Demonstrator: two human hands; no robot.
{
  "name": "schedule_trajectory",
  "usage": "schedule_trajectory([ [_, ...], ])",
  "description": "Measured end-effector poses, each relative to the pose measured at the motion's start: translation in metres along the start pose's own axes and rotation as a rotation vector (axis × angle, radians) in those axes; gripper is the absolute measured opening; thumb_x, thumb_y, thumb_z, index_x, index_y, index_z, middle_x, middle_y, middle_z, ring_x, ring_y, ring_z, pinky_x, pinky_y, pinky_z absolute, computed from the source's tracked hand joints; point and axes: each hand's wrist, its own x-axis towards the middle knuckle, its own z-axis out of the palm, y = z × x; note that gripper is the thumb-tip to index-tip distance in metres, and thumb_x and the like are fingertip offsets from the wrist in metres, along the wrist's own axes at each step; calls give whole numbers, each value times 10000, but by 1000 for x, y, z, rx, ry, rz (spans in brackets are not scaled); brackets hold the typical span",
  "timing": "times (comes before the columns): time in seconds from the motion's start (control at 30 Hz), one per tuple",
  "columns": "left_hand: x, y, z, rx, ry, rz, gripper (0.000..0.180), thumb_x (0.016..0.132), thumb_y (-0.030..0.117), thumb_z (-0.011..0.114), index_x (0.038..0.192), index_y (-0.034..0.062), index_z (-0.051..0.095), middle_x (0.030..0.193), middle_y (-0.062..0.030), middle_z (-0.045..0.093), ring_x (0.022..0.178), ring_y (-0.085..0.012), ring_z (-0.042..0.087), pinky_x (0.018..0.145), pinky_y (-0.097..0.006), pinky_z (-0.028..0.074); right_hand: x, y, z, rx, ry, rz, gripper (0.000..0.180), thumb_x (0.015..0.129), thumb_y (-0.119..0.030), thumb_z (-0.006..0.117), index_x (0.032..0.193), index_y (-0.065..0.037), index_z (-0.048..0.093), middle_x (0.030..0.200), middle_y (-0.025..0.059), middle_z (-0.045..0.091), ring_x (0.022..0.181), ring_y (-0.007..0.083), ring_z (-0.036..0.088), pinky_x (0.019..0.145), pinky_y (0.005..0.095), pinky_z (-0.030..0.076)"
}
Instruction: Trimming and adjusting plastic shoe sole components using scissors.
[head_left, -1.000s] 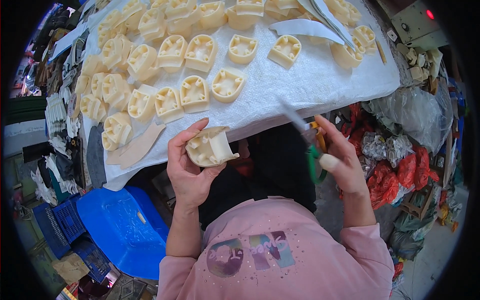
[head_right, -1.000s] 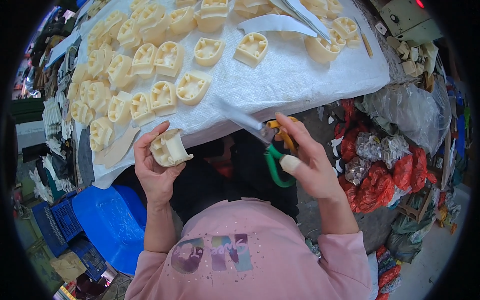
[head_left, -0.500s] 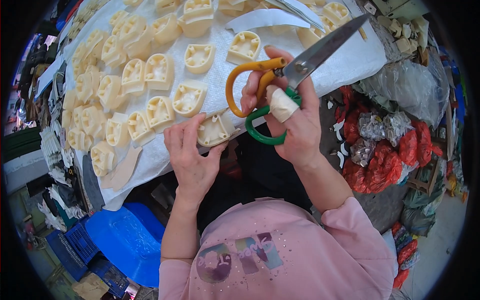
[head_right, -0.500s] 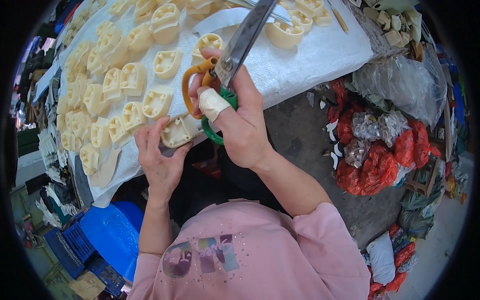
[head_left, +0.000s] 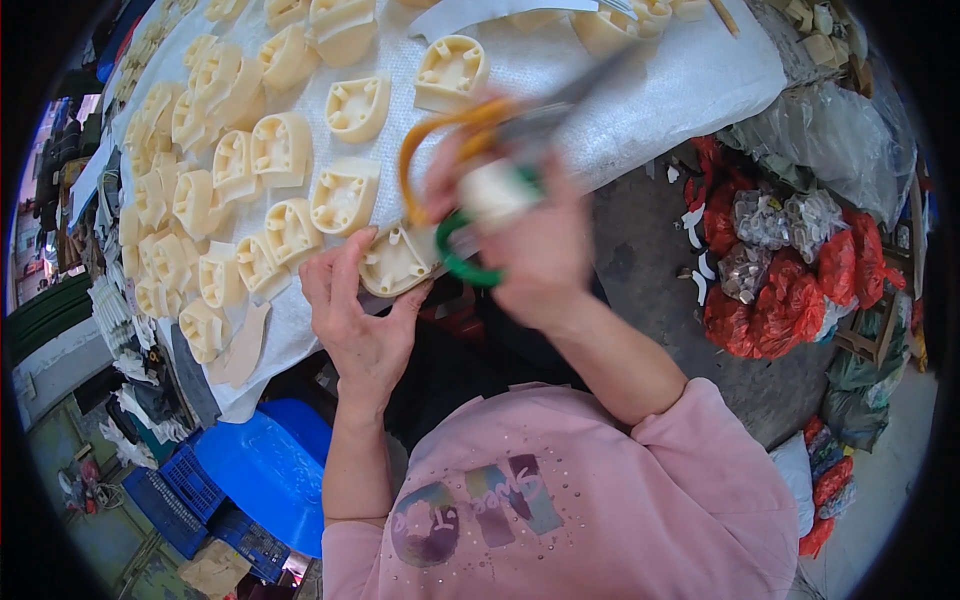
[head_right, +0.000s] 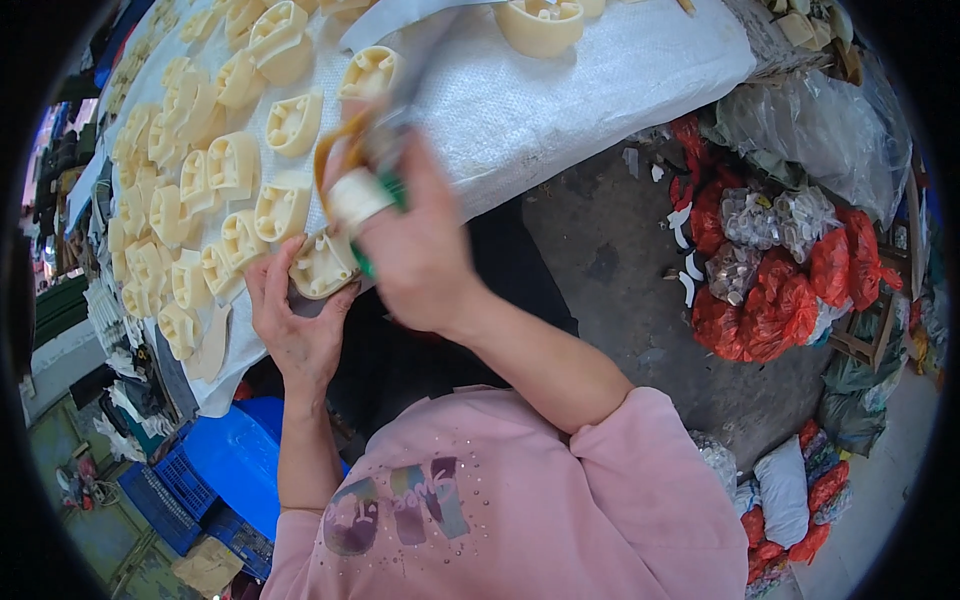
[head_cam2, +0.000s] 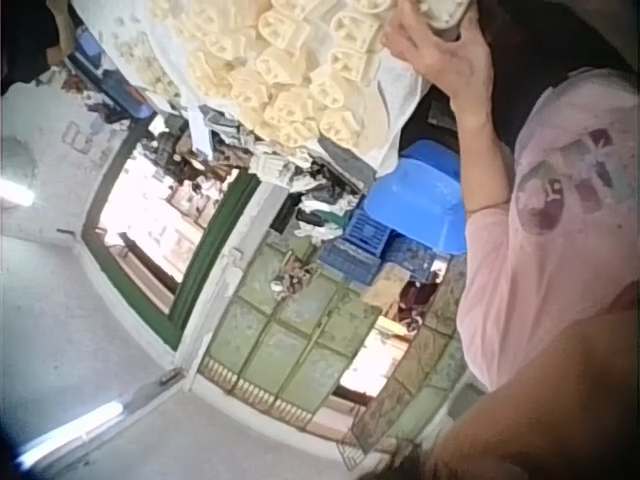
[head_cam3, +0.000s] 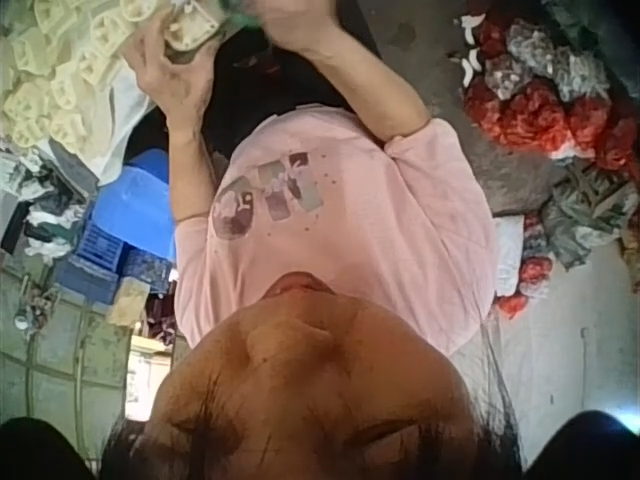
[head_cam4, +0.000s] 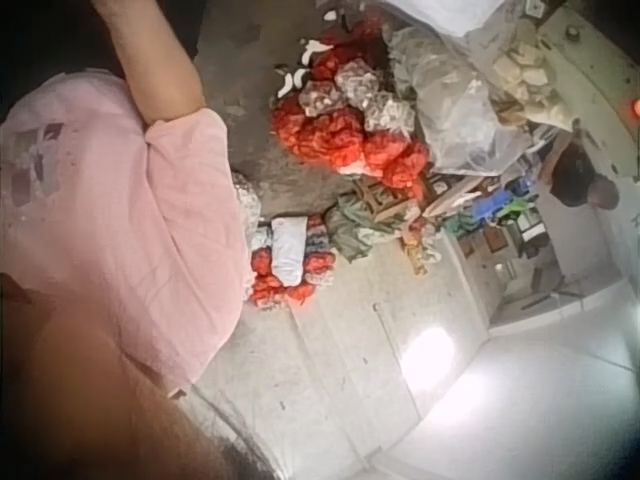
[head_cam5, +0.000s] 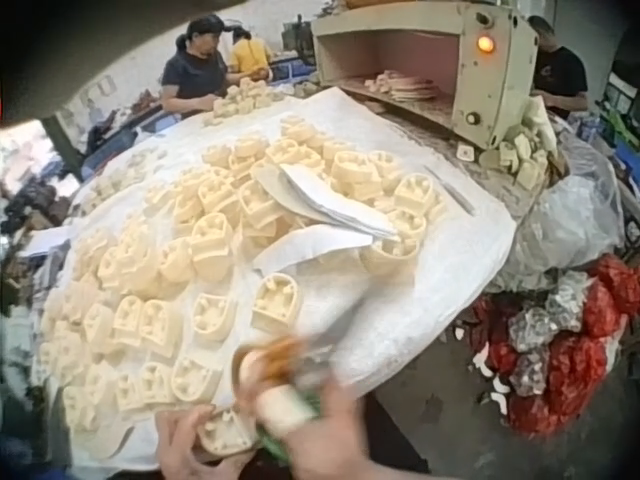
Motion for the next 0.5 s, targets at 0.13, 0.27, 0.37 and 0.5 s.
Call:
schedule_trajectory([
  [0.13,0,-3,2,-12,-4,-2,643,532,42,824,1126,44,578,962,-110,522,918,-281,534,821,-358,441,-5,1,4,270,14,132,419,842,-43,477,1252,5,404,986,63,506,863,115,481,790,247,409],
  [0.27,3,0,1,-3,19,0,658,511,51,845,1114,50,582,945,-110,533,904,-285,517,801,-367,435,2,-16,8,176,-90,12,439,845,-42,477,1274,2,394,954,62,506,853,127,481,794,258,413],
  [0.37,0,-2,0,-9,11,2,649,513,56,843,1107,53,582,947,-111,534,910,-289,515,809,-372,430,4,-5,5,32,-130,105,437,838,-32,466,1268,7,396,933,70,500,850,136,476,806,268,409],
  [0.5,2,-2,2,-2,10,-5,637,513,60,842,1096,55,584,945,-111,532,908,-292,511,813,-376,423,5,-18,-1,-40,-174,133,480,872,-68,450,1336,-19,339,866,59,501,763,110,485,693,251,415],
])
